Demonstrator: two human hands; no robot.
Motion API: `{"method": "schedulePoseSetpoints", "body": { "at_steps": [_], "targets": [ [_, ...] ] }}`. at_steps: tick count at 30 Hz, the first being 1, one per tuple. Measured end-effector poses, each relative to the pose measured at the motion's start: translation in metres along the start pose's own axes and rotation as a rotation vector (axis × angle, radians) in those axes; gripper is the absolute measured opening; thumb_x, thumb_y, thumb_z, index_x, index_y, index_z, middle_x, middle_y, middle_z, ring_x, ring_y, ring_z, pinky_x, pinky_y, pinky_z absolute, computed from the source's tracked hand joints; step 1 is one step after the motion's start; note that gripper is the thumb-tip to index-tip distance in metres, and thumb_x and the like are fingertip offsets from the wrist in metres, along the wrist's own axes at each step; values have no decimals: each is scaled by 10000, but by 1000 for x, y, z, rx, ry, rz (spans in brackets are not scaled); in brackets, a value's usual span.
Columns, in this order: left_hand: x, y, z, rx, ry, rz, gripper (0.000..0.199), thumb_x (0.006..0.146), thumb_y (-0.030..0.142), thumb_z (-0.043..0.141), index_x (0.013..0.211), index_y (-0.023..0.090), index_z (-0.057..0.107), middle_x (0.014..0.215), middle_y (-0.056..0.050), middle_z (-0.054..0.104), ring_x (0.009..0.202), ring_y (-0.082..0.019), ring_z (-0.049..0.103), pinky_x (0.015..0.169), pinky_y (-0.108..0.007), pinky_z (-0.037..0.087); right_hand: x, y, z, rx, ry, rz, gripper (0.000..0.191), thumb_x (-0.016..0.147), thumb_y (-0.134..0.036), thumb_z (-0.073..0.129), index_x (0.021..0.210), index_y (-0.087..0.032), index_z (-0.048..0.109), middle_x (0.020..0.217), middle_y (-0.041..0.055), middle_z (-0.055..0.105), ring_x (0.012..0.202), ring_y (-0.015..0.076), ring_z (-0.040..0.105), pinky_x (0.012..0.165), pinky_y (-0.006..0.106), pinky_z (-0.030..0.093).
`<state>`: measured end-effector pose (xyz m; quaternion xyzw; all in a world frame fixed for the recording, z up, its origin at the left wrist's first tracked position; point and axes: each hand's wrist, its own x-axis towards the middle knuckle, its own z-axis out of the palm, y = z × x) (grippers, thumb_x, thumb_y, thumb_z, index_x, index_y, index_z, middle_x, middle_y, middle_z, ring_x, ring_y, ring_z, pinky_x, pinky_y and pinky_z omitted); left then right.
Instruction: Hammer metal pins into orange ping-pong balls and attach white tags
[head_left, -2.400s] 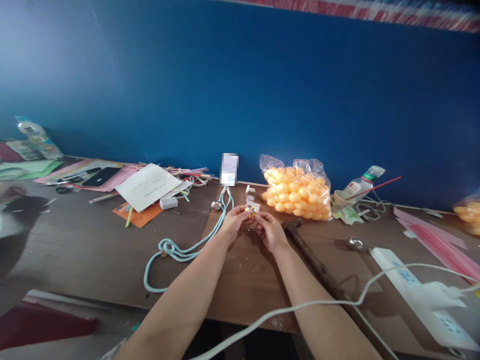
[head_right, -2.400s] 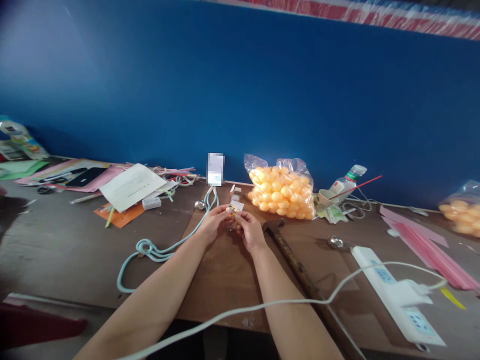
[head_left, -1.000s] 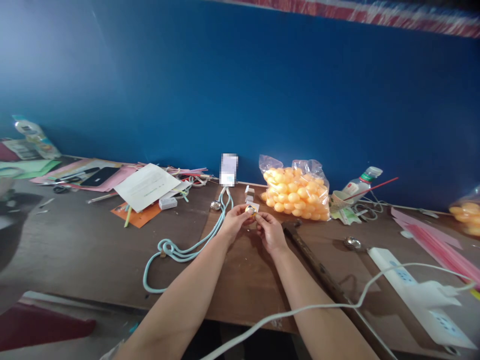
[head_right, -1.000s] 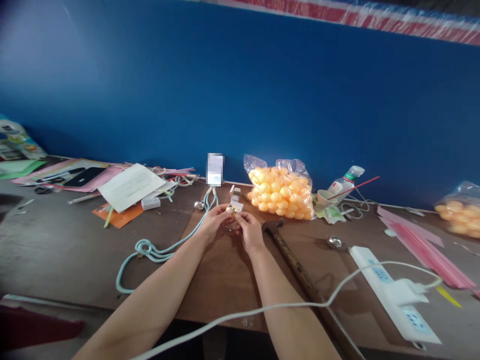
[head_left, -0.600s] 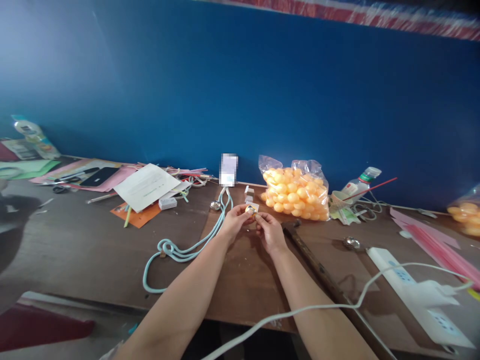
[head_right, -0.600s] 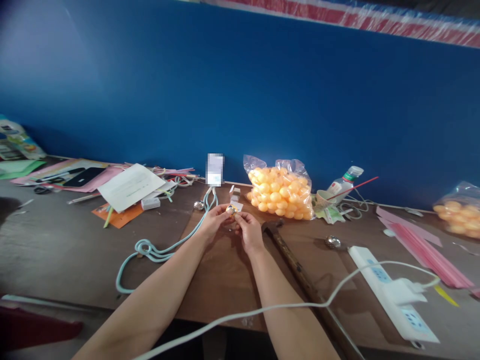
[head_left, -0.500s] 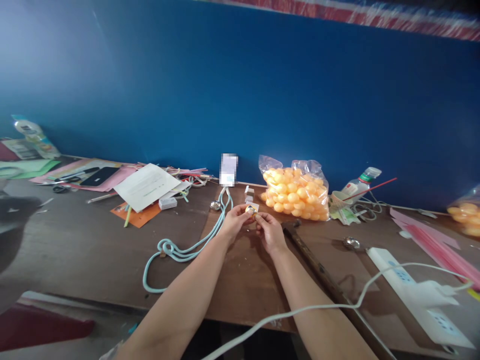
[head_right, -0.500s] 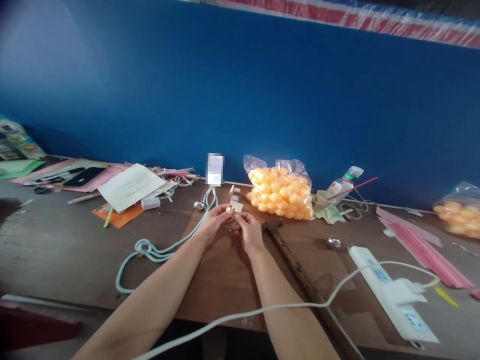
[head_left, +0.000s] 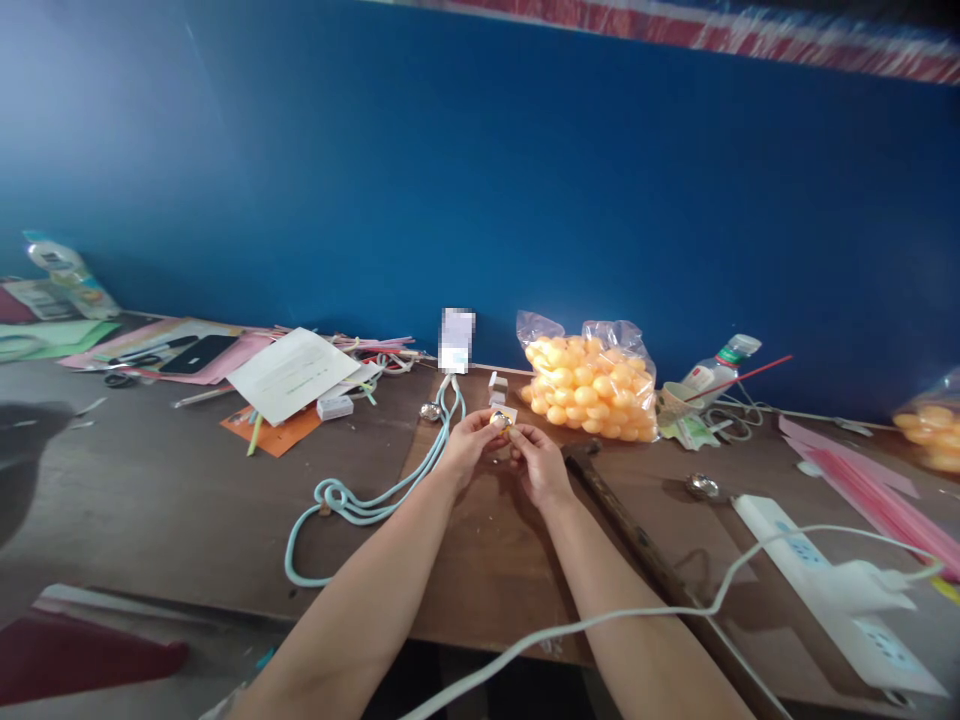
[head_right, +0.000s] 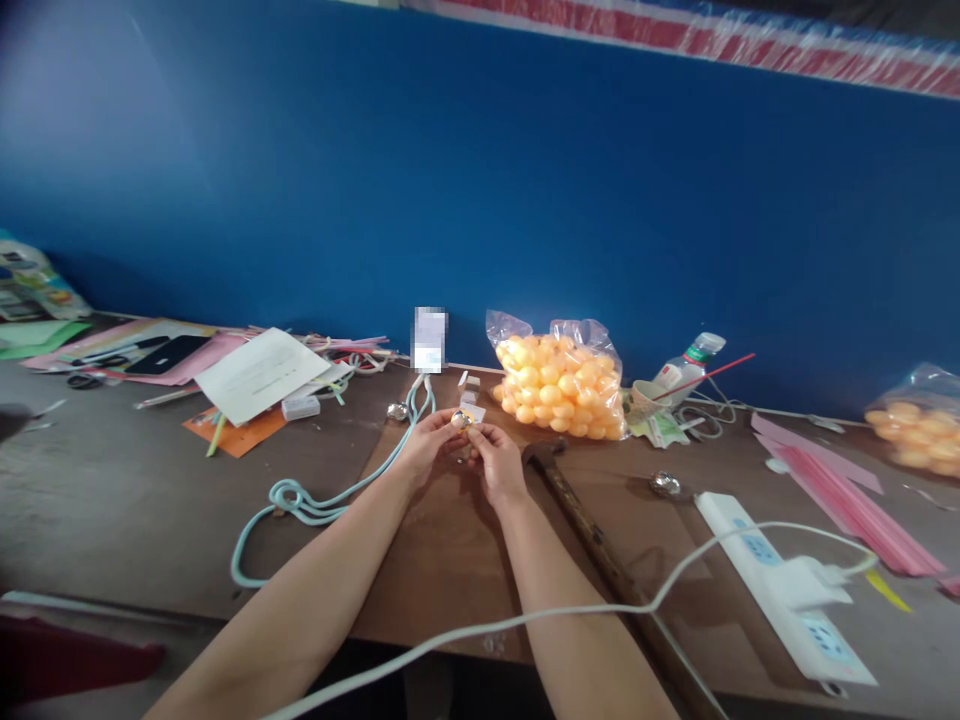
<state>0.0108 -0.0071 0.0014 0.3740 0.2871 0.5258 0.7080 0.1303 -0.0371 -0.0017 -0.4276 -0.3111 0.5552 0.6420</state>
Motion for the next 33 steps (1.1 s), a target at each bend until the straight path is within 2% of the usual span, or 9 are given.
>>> {"method": "schedulePoseSetpoints", "body": {
  "at_steps": [11,33],
  "targets": [
    [1,0,1,-27,8,-22,327,682,278,795,944,118,680,890,-70,686,730,-108,635,802,-277,518,1,0,-2,23,-23,4,307,526,-332,855,717,-190,661,545,-57,563,461,61,408,428,192,329],
    [0,3,2,-23,-1,-32,363,645,309,819,928,125,687,903,-70,684,736,-106,631,776,-261,518,0,-2,-3,12,-33,-5,305,535,-329,848,726,-193,652,553,-58,566,461,64,410,435,204,325]
  ]
}}
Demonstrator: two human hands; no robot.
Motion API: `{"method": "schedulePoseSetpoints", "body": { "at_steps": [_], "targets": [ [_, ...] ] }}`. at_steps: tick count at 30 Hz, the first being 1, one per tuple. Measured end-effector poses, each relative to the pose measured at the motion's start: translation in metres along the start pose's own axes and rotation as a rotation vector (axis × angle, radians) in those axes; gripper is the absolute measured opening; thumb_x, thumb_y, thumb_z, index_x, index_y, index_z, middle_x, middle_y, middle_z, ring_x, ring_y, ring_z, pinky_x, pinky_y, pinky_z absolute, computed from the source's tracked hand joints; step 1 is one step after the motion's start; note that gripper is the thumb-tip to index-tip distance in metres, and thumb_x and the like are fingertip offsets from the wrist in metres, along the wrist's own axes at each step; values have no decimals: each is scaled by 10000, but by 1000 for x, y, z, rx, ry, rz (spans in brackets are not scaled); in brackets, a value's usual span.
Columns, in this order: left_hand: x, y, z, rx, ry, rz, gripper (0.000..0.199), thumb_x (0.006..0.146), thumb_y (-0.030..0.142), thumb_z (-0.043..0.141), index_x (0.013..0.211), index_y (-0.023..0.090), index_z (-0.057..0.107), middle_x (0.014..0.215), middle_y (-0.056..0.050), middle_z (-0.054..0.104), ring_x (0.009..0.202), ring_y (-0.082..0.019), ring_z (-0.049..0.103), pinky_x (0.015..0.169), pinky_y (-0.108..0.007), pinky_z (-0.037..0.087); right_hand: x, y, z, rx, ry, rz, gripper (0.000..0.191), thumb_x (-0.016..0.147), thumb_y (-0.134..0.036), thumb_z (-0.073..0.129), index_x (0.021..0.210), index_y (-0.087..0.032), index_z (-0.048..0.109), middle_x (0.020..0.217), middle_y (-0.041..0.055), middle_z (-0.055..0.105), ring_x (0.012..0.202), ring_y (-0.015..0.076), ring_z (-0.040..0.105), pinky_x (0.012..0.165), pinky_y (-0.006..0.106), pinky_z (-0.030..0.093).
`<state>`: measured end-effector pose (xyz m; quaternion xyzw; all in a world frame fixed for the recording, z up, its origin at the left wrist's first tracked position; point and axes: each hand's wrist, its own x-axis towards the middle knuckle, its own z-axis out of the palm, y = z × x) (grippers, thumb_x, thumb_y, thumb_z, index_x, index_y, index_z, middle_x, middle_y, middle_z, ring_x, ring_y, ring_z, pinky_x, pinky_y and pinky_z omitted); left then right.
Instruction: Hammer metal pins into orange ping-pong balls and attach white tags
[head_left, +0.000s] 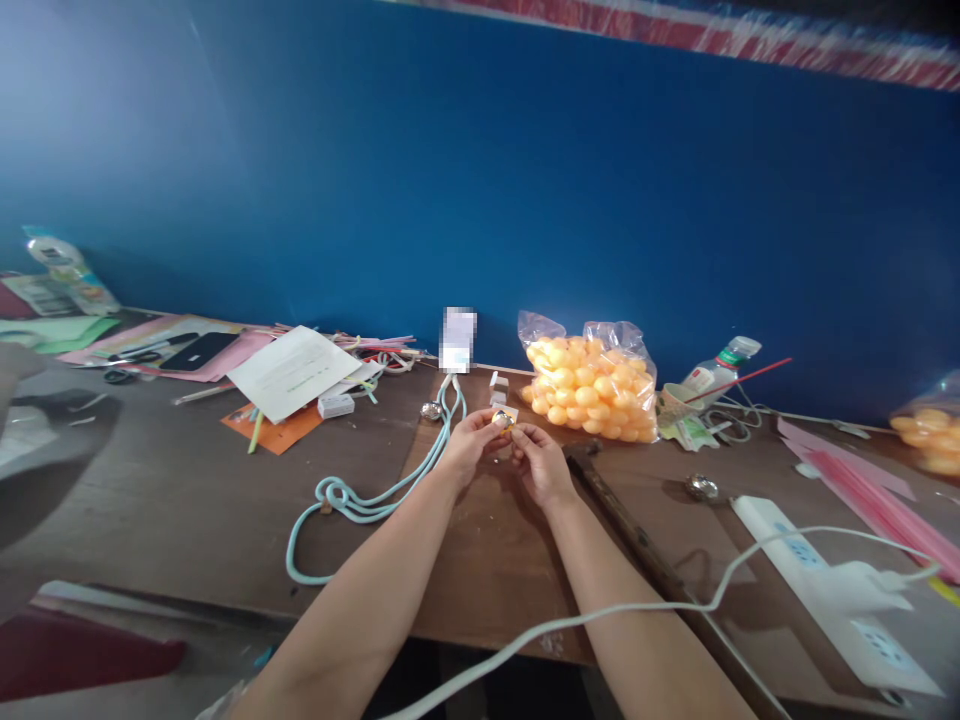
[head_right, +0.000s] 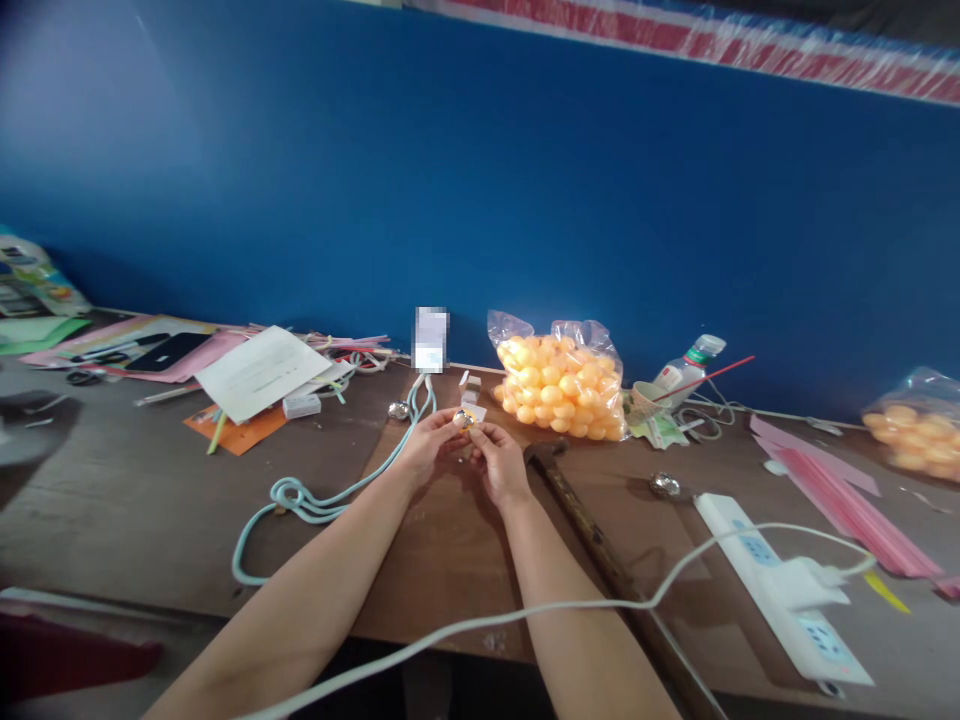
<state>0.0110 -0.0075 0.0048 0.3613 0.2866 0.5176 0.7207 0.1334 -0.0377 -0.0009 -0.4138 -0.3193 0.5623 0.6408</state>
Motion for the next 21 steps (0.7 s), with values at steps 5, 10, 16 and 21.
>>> {"method": "schedulePoseSetpoints", "body": {
  "at_steps": [5,10,16,21],
  "targets": [
    [-1,1,1,1,5,2,343,655,299,811,926,127,689,891,-65,684,735,-106,629,777,-262,522,-1,0,0,-14,-8,-15,301,544,-342,845,724,-195,654,557,-57,561,461,64,409,430,203,327],
    [-1,1,0,-1,-3,-1,341,667,287,807,943,127,685,889,-64,684,723,-104,635,805,-281,522,-2,-1,1,-17,-6,-25,296,546,-339,842,723,-198,651,592,-55,578,470,65,408,440,210,330],
    [-1,0,0,-2,-8,1,348,672,293,801,951,123,681,902,-73,687,734,-110,638,809,-281,519,-2,-1,2,-11,-1,-19,296,544,-336,841,718,-199,645,573,-58,573,463,67,410,442,214,326],
    [-2,2,2,-5,-3,-7,345,666,288,806,941,121,681,897,-69,685,728,-105,638,793,-268,520,-1,0,1,5,2,-14,295,542,-335,843,716,-197,648,579,-60,577,468,62,412,447,206,330]
  ]
}}
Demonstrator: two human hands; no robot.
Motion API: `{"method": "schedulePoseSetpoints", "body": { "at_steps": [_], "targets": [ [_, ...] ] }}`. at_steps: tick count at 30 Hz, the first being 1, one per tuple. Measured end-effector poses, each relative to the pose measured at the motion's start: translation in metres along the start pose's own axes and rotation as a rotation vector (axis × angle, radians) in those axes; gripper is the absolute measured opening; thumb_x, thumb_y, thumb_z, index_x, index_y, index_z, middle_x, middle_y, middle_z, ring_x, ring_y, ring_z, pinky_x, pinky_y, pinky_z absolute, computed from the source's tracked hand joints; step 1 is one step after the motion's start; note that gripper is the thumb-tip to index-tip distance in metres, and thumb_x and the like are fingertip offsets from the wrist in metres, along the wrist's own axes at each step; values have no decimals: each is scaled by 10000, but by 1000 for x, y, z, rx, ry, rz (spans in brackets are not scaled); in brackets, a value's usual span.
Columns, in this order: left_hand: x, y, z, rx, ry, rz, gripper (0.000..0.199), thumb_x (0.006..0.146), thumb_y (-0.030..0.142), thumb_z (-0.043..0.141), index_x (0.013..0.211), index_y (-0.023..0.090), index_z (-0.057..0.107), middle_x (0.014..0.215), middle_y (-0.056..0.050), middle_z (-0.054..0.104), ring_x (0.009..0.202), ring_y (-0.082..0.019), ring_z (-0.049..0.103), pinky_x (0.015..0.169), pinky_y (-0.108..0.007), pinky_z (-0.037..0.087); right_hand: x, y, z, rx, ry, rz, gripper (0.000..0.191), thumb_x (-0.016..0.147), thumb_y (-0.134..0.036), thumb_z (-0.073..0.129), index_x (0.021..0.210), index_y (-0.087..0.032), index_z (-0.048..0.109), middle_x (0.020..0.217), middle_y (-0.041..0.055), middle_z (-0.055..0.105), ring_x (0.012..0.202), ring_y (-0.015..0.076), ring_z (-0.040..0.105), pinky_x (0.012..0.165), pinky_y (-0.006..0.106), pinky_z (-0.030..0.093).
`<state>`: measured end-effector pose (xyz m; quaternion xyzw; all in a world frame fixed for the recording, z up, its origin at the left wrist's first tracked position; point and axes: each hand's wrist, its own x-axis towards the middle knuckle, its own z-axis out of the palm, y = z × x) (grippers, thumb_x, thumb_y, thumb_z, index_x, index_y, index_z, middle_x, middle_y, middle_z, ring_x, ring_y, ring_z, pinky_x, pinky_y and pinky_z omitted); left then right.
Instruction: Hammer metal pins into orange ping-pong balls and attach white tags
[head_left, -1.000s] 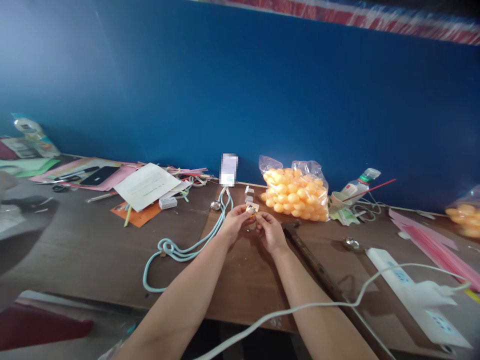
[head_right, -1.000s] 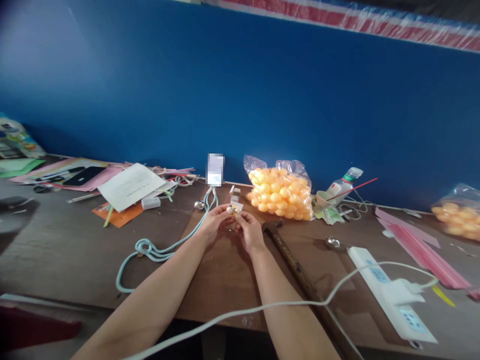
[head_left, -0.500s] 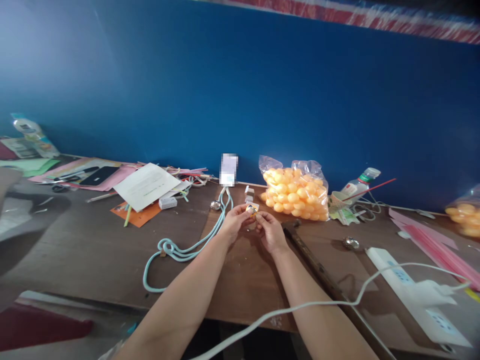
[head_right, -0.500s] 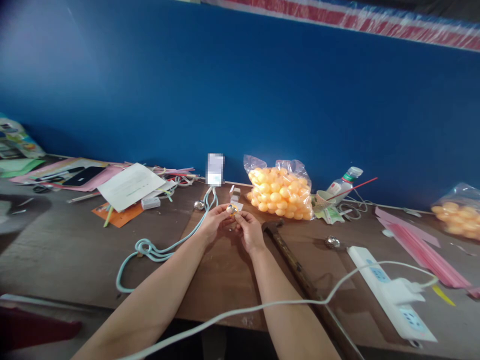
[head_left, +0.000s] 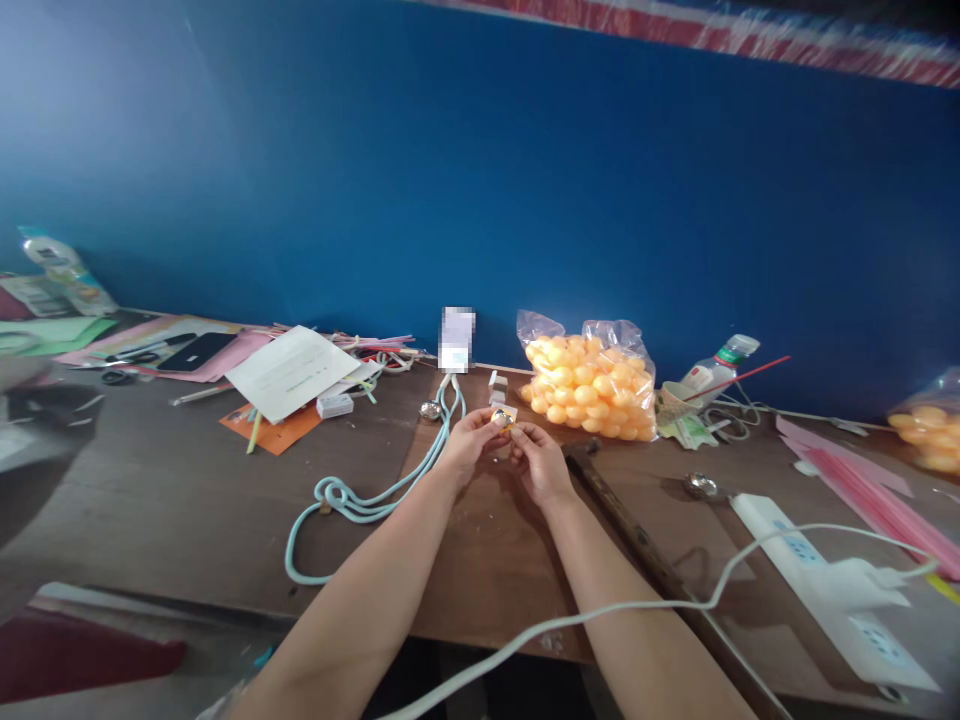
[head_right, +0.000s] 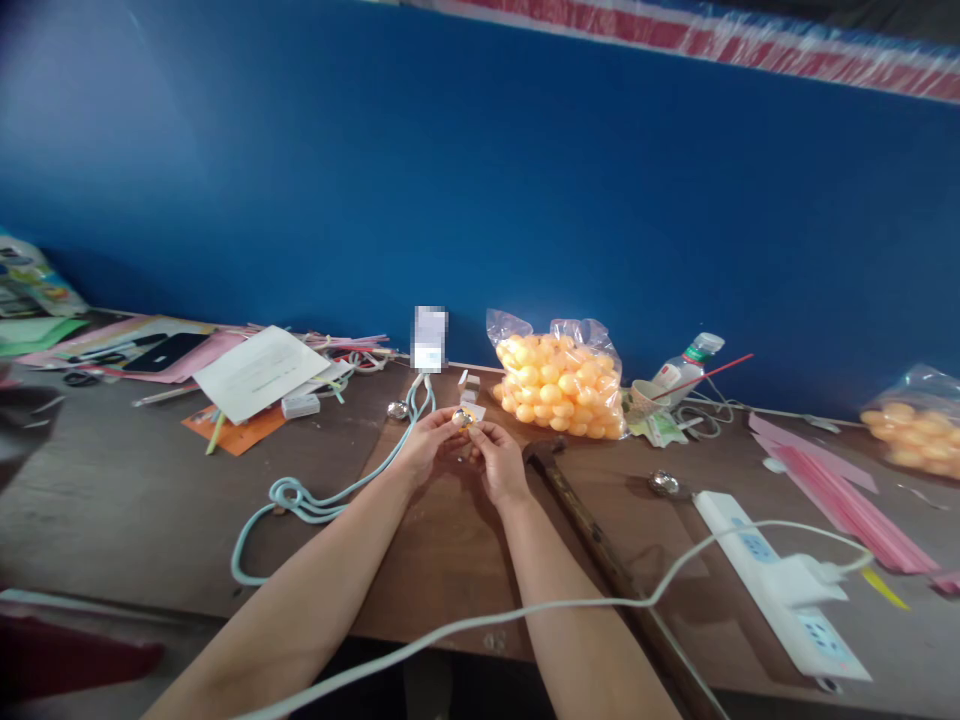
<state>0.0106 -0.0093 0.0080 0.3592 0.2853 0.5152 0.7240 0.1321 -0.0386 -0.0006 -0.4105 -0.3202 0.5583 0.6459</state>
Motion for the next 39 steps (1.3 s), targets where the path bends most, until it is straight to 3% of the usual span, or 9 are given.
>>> {"method": "schedulePoseSetpoints", "body": {
  "at_steps": [23,39],
  "targets": [
    [1,-1,-2,-19,-6,-6,342,677,266,801,959,116,680,925,-72,687,740,-106,646,744,-229,522,0,-2,0,-17,-8,-15,288,547,-340,841,718,-196,658,621,-43,611,467,61,413,443,209,341],
    [1,0,-1,-10,-12,-11,318,682,269,796,943,121,693,930,-75,685,741,-108,641,767,-251,520,0,-1,-1,-32,-13,-17,277,553,-336,838,719,-195,667,543,-56,562,460,71,412,450,221,329]
  ]
}}
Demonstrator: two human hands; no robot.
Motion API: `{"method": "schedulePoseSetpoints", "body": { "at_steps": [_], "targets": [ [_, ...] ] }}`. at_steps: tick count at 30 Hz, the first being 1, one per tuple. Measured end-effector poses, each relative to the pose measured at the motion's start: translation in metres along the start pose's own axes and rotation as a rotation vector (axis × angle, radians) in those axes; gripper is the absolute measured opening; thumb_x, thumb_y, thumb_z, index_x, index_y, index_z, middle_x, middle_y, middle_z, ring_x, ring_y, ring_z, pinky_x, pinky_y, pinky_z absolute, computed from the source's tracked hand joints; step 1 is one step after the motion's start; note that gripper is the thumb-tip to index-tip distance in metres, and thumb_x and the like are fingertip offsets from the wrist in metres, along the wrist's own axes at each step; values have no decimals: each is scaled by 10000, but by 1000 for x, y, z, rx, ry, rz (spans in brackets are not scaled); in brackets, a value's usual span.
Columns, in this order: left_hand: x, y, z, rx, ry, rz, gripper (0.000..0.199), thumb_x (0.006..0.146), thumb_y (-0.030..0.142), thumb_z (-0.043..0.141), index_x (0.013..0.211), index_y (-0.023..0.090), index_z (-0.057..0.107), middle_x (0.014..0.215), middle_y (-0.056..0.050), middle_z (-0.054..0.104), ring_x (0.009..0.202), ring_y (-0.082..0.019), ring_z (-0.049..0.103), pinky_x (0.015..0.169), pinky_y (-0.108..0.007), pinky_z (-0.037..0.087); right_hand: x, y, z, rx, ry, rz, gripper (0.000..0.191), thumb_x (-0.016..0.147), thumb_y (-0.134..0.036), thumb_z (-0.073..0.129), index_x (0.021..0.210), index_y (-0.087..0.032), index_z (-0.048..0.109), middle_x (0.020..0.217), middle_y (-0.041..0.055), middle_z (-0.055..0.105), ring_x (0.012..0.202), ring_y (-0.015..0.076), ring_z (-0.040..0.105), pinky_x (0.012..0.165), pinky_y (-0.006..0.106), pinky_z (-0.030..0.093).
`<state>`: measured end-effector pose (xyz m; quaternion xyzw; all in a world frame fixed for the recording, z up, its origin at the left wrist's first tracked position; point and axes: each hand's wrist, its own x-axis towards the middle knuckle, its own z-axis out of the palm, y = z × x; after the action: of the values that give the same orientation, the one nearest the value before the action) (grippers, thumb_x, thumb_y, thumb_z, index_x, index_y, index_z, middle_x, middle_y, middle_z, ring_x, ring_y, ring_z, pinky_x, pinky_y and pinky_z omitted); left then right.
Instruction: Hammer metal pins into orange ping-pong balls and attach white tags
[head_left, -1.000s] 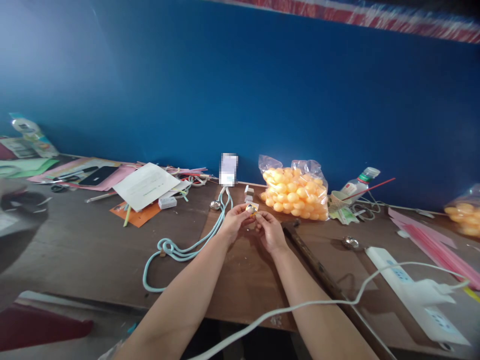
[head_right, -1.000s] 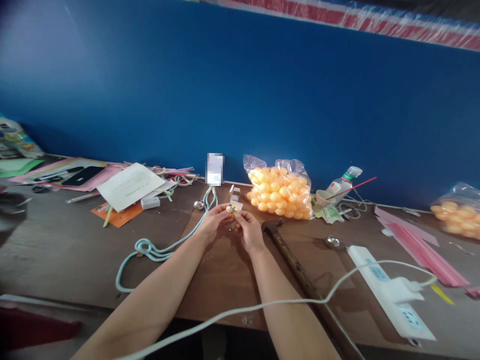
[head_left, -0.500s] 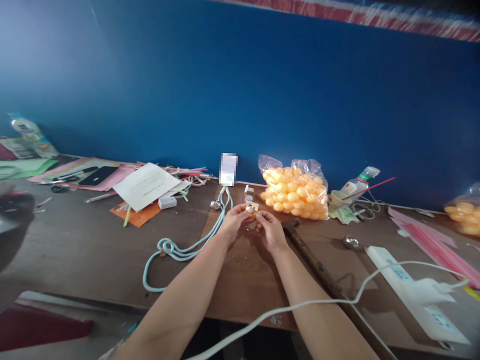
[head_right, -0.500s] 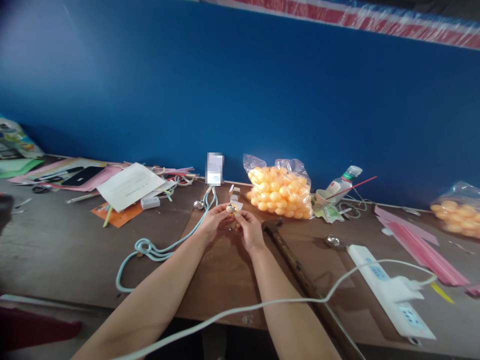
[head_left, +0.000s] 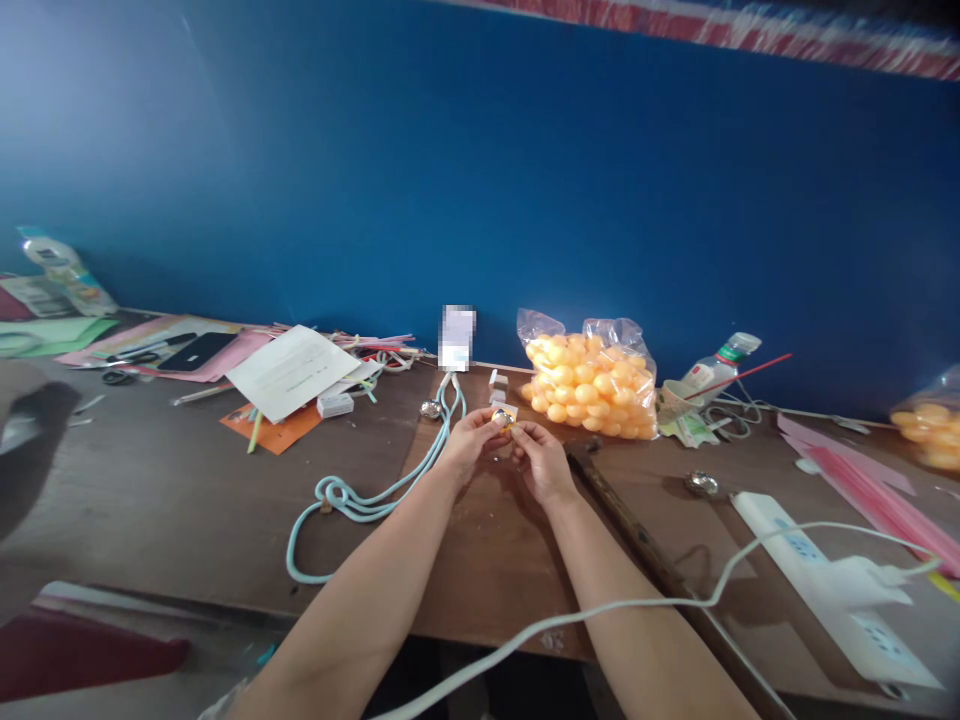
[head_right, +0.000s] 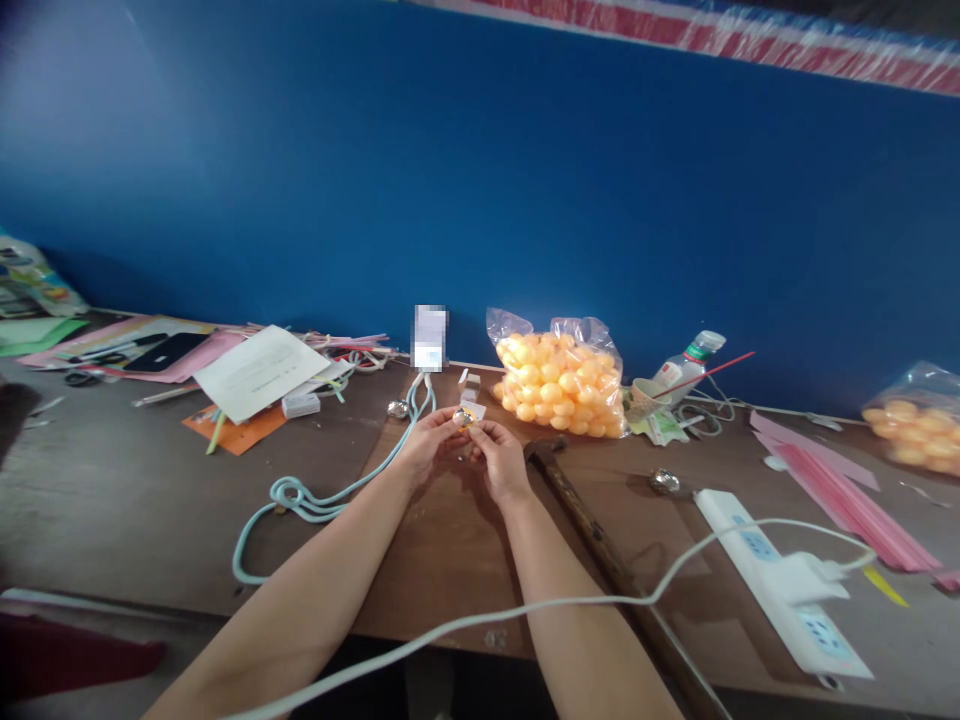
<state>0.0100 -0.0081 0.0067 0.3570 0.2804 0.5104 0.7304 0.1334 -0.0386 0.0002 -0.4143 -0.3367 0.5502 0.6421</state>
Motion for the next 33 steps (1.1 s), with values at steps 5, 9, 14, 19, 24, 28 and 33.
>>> {"method": "schedulePoseSetpoints", "body": {
  "at_steps": [5,9,14,19,24,28,33],
  "targets": [
    [0,0,0,-12,2,-8,310,678,265,798,932,121,694,924,-72,685,731,-103,639,748,-235,523,0,0,0,-2,6,-6,274,555,-335,837,723,-198,670,550,-57,562,462,71,408,446,220,333],
    [0,-1,-1,7,1,-5,327,684,274,795,952,118,691,941,-82,684,735,-103,641,735,-227,521,0,0,0,10,-2,0,270,554,-326,839,722,-200,669,557,-56,571,463,69,409,451,219,332],
    [-1,1,0,3,1,-6,334,678,277,799,949,114,690,935,-81,684,745,-108,644,746,-231,522,0,0,-1,-5,-8,-9,273,561,-337,836,723,-196,668,554,-56,566,467,69,409,457,216,335],
    [-1,1,0,6,-5,-6,333,678,280,800,943,112,689,928,-76,683,737,-106,643,751,-241,524,0,0,-1,-29,-1,-12,284,561,-353,830,729,-196,662,539,-57,556,462,77,415,447,217,334],
    [0,0,0,3,-1,-3,313,688,264,791,939,113,681,934,-82,686,734,-107,642,760,-249,523,0,0,-1,-26,2,-18,284,557,-349,829,723,-194,660,559,-52,566,463,73,406,444,217,347],
    [-1,1,1,5,-3,0,296,692,253,786,931,113,681,923,-80,688,739,-112,643,780,-263,522,0,0,-2,-39,2,-15,284,570,-356,820,731,-191,655,514,-61,528,456,76,411,440,213,351],
    [-2,2,3,13,9,15,292,692,233,784,932,106,678,891,-71,687,742,-119,643,798,-283,524,1,1,-2,-67,2,-30,296,582,-375,807,744,-188,645,526,-56,537,453,79,424,440,217,365]
  ]
}}
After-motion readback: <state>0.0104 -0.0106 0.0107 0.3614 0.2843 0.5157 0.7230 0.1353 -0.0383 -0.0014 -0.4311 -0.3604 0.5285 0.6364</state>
